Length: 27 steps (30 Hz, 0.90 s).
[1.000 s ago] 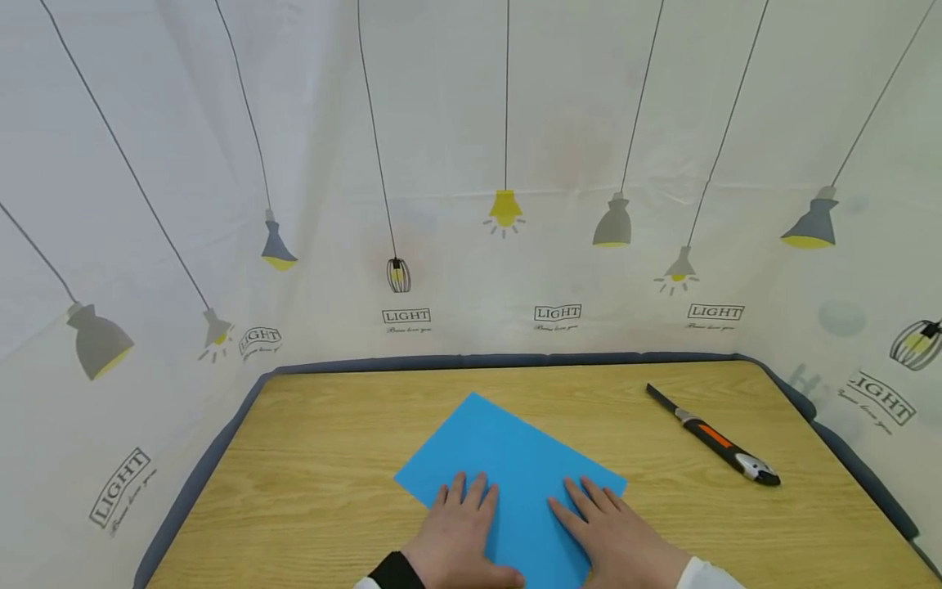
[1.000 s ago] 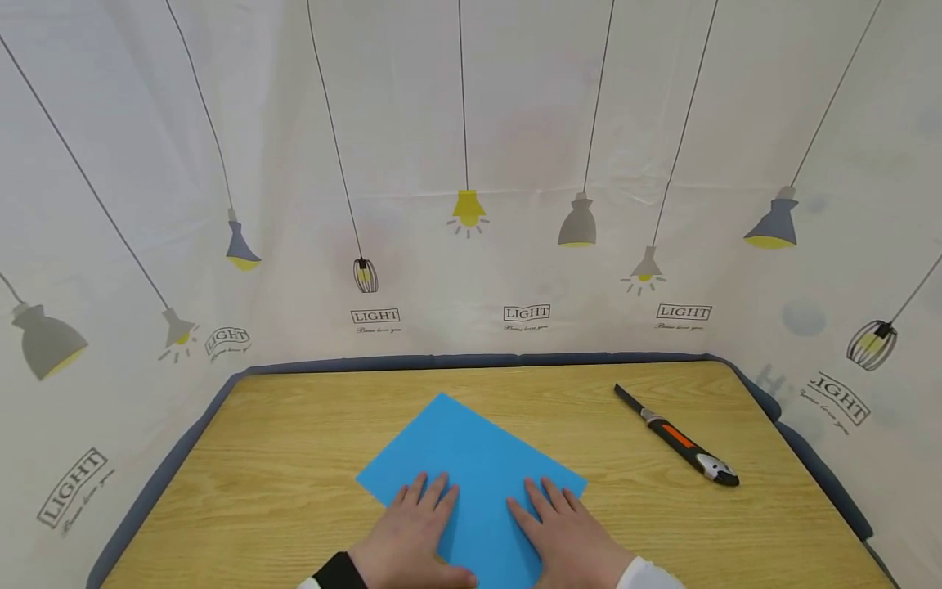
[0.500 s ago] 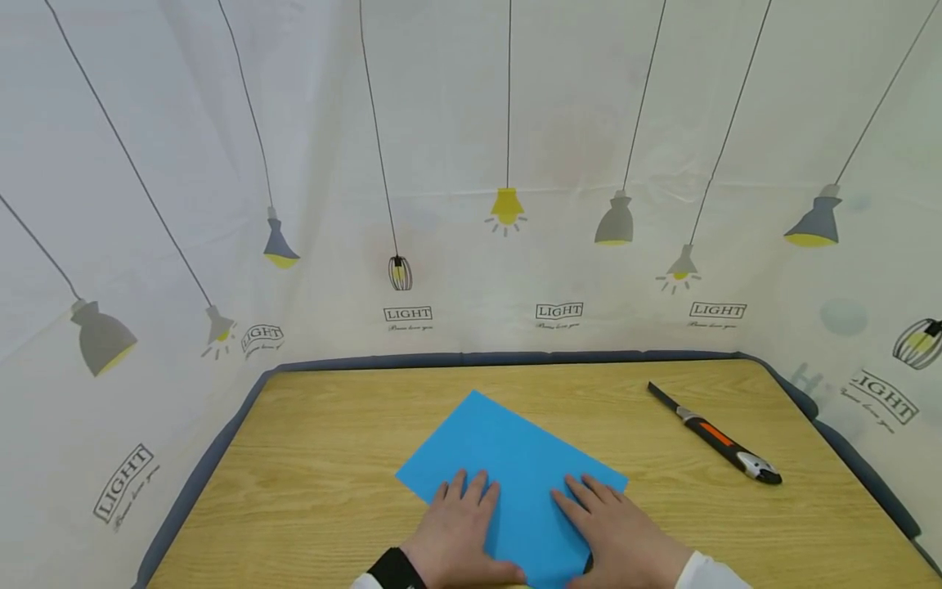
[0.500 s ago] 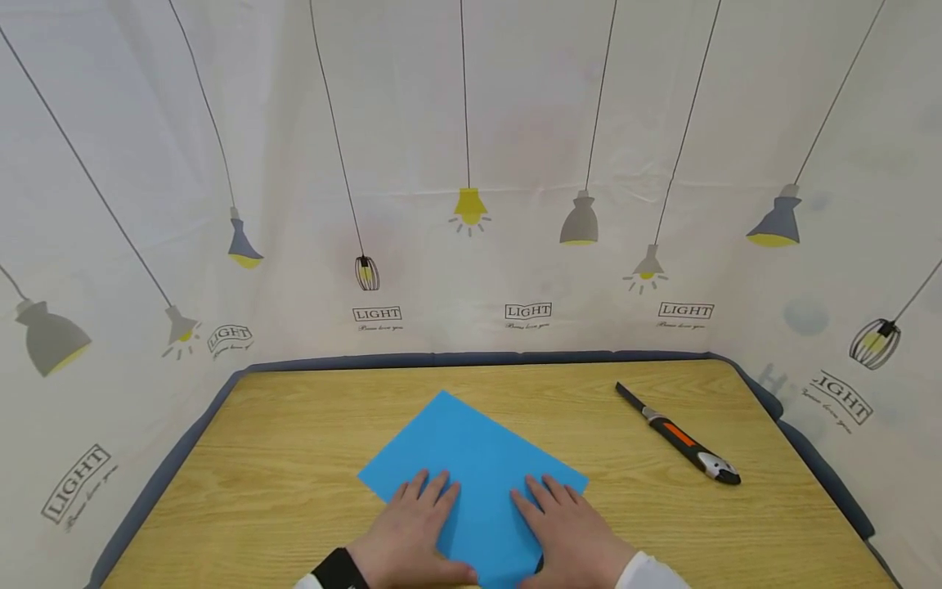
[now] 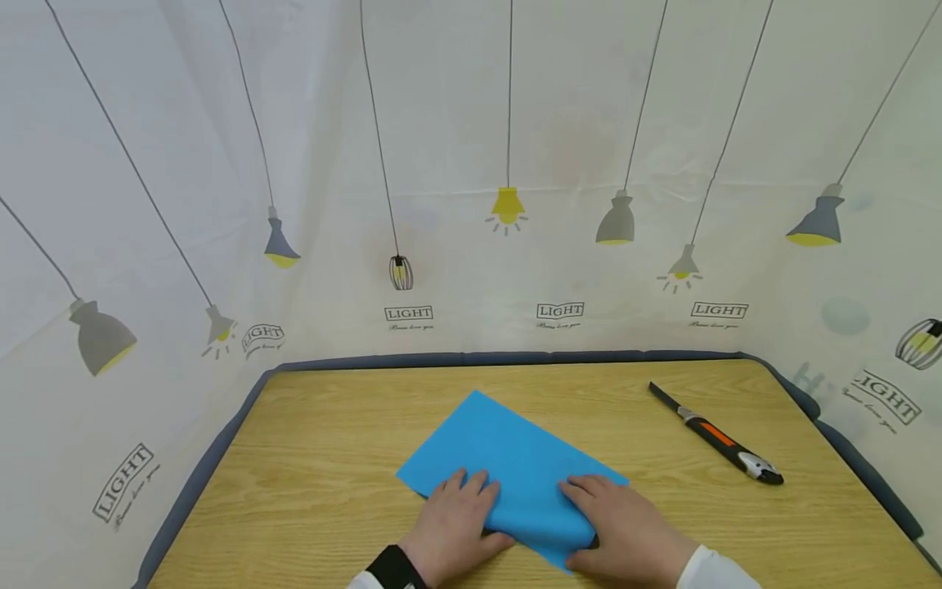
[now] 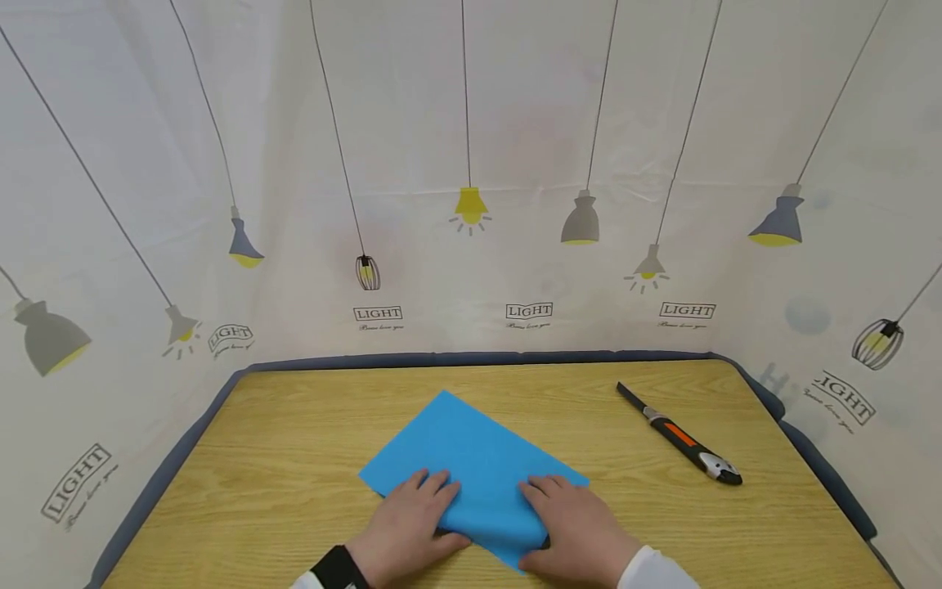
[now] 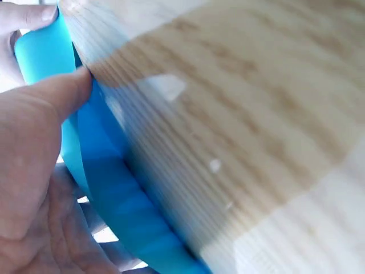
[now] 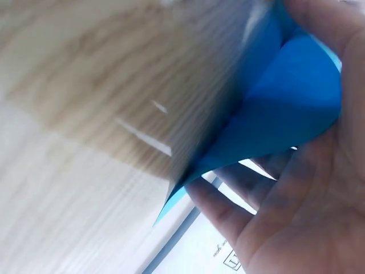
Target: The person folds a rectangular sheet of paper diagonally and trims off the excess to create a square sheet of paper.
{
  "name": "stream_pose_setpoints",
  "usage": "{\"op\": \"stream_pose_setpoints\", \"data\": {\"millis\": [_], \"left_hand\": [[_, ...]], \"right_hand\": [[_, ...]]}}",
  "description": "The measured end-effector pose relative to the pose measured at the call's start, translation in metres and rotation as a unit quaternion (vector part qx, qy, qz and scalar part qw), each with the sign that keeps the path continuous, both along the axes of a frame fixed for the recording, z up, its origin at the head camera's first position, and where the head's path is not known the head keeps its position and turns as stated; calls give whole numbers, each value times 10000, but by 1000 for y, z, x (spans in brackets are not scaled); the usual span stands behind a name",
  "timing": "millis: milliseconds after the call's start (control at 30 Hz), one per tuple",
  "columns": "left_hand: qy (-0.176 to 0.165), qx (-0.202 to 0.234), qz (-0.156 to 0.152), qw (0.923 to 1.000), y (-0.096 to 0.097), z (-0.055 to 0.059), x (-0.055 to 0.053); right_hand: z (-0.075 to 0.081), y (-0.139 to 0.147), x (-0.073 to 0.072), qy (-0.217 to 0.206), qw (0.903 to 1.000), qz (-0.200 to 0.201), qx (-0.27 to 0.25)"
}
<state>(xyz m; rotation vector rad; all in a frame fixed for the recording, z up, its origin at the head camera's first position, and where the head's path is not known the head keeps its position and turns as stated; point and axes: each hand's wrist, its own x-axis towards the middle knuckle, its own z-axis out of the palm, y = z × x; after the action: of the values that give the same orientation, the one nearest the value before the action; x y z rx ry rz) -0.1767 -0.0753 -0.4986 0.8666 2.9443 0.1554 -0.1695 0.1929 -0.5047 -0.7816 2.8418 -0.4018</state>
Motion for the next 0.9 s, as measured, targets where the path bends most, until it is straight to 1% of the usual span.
{"op": "stream_pose_setpoints", "data": {"millis": [100,200,300,367,467,567,667,800,900], "left_hand": [[241,-1,-68,9997,0,0,-1],[394,-84,-148,9991,-1,-2,-4],[566,-205,-216,9980,-3,-3,-6],[576,-170,-152,9981,-4,-4,-8],[398,84,113,9991,-7,-3,-10],[176,428,377,9982,-9,-1,-13],[-60,750,565,9956,-13,0,-17],[-407,1191,806,9888,-16,1,-22],[-509,1364,957,9847,-16,2,-25]], "right_hand": [[1,4,-3,113,9999,-100,-15],[3,8,-6,225,9995,-205,-30],[2,14,-9,493,9982,-342,-29],[1,17,-11,642,9970,-432,-65],[1,22,-16,712,9955,-581,-241],[2,25,-22,593,9939,-815,-452],[4,27,-28,322,9891,-1252,-699],[7,30,-34,-169,9781,-1819,-995],[8,32,-39,-511,9704,-2050,-1174]]}}
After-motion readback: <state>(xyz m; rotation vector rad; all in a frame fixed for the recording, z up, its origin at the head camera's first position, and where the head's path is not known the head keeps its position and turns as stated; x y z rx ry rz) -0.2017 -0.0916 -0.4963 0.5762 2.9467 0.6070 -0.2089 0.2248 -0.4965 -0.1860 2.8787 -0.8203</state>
